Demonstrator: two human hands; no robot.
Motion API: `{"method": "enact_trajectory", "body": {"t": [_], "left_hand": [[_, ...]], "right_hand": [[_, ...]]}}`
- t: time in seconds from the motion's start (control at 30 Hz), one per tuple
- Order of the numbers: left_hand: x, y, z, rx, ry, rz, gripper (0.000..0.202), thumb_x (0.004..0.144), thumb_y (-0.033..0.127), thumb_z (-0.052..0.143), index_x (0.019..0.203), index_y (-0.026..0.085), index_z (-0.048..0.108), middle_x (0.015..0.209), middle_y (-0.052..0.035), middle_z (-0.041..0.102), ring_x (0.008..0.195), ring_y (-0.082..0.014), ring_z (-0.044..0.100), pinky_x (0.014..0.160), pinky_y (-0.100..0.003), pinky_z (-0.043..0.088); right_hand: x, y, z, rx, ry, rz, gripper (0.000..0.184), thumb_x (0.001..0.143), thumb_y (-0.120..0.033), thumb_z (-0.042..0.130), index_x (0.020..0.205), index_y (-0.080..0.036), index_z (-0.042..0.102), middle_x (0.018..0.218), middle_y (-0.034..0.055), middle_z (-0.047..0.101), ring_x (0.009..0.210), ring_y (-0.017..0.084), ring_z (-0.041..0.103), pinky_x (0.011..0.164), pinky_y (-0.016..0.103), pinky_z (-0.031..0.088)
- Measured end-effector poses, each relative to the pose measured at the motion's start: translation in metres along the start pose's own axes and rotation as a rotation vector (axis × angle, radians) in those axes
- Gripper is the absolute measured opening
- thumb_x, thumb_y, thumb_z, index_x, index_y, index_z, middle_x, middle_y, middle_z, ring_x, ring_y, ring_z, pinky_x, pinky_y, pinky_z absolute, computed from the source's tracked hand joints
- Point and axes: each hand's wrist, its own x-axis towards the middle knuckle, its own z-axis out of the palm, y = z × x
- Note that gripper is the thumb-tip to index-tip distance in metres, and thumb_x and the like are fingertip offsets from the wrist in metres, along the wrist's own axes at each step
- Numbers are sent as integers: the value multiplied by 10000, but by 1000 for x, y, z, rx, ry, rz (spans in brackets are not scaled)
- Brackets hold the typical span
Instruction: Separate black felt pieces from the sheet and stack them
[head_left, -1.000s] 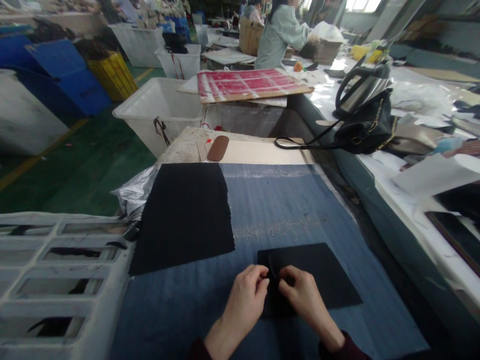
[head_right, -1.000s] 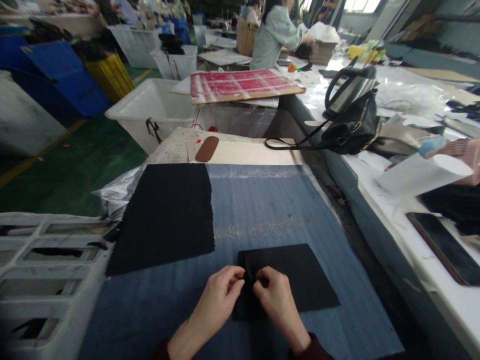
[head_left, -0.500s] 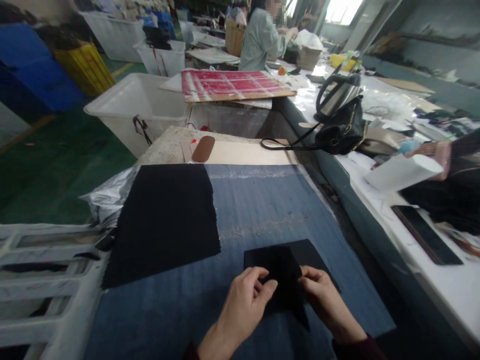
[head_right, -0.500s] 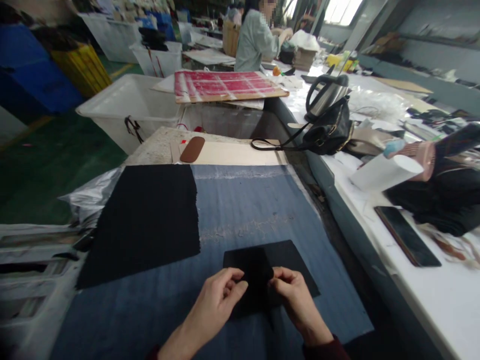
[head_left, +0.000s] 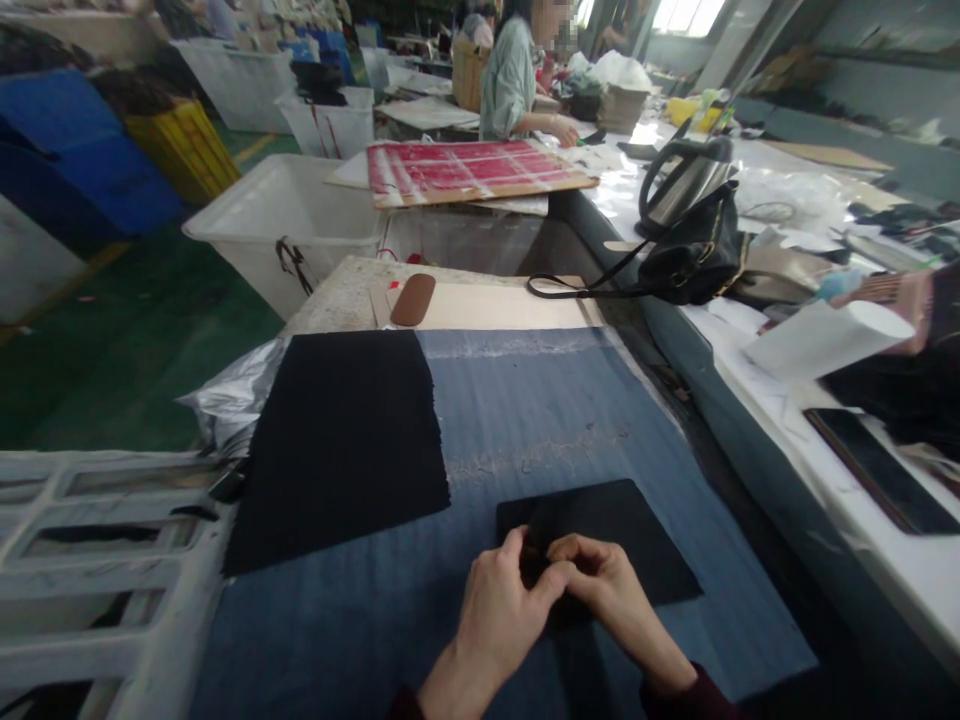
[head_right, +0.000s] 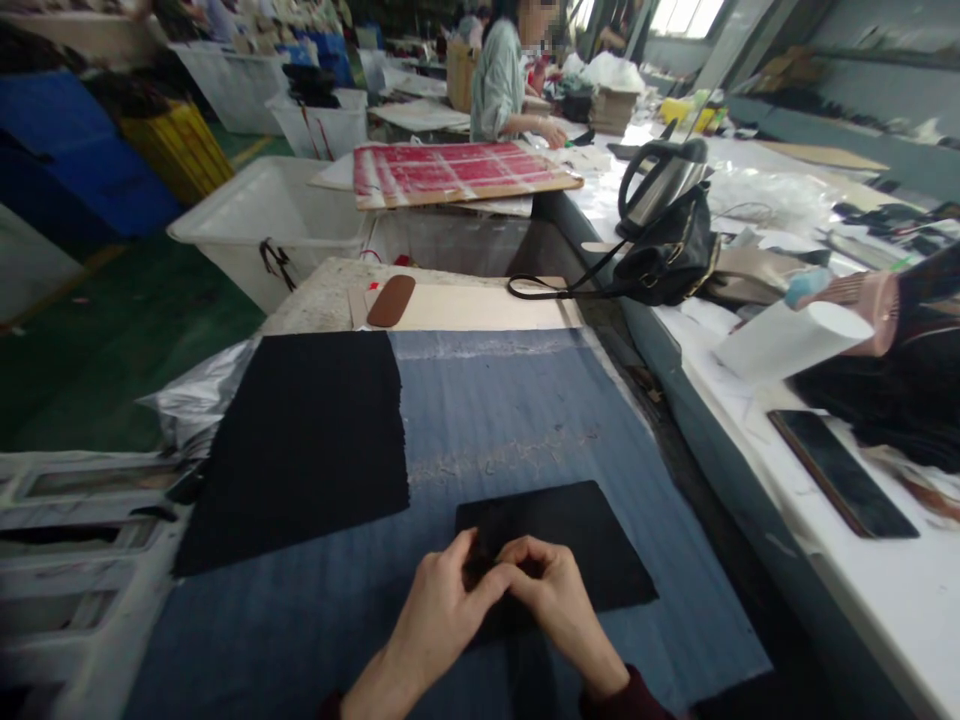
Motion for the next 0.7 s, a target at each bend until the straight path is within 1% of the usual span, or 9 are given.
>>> {"method": "enact_trajectory", "body": {"t": [0.07, 0.13, 0.2, 0.27, 0.33, 0.4, 0.5, 0.6, 0.7], "left_hand": [[4, -7, 5, 114, 40, 46, 305, 909, 362, 502, 1071, 149, 648, 897, -117, 723, 854, -264, 691, 740, -320, 513], [4, -12, 8, 173, 37, 164, 267, 931, 241, 426, 1067, 170, 645, 969, -108, 710, 905, -244, 680, 813, -326, 516], [1, -14, 9, 183, -18, 323, 286, 924, 183, 416, 1129, 201, 614, 1090, -85, 684, 984, -223, 655, 883, -325, 509], [-4, -13, 7, 180, -82, 452, 283, 915, 164, 436, 1139, 211, 603, 1173, -72, 656, 1064, -221, 620, 942, -337, 491], [-9, -13, 4, 158, -118, 500, 268, 911, 155, 444, 1119, 202, 607, 1207, -74, 642, 1114, -226, 596, 979, -346, 469], [-10, -15, 1, 118, -110, 445, 264, 927, 167, 415, 1107, 184, 607, 1131, -88, 670, 1057, -225, 625, 941, -339, 484], [-6, -20, -1, 56, -87, 236, 301, 961, 212, 343, 1105, 171, 605, 899, -85, 704, 852, -222, 678, 787, -320, 511], [2, -25, 2, 82, -38, 70, 387, 971, 292, 330, 1212, 119, 578, 931, -142, 705, 886, -274, 669, 800, -373, 488], [7, -25, 6, 81, -12, -7, 466, 958, 361, 357, 1263, 73, 561, 990, -187, 694, 933, -305, 647, 837, -406, 465]], "right_hand": [[-2, -5, 0, -207, 19, -128, 53, 748, -190, 586, 772, -188, 633, 862, 42, 653, 832, 206, 598, 778, 308, 464], [-3, -16, -6, -408, 44, -270, 333, 726, -144, 555, 1047, -199, 626, 1140, 86, 620, 1089, 249, 549, 952, 371, 417], [0, -31, -17, -579, -52, -365, 608, 675, -100, 547, 1269, -223, 529, 1321, 95, 533, 1271, 265, 427, 1066, 421, 316], [7, -44, -33, -729, -265, -373, 631, 644, -79, 541, 1250, -250, 562, 1249, 71, 598, 1228, 254, 478, 1079, 430, 283], [18, -51, -55, -865, -433, -303, 474, 639, -82, 549, 1058, -267, 670, 1032, 31, 691, 1039, 231, 596, 1040, 428, 303], [29, -46, -83, -999, -476, -188, 296, 639, -103, 561, 848, -252, 709, 867, 10, 710, 895, 227, 630, 977, 427, 339], [36, -27, -129, -1075, -433, 43, 136, 613, -138, 571, 644, -211, 681, 713, 16, 692, 792, 248, 633, 791, 354, 429], [27, -7, -165, -885, -369, 192, 99, 646, -228, 593, 631, -206, 688, 673, 18, 688, 706, 242, 639, 623, 286, 462], [9, 6, -176, -710, -167, 169, 233, 665, -440, 652, 691, -221, 725, 745, 53, 723, 755, 278, 669, 684, 320, 529]]}}
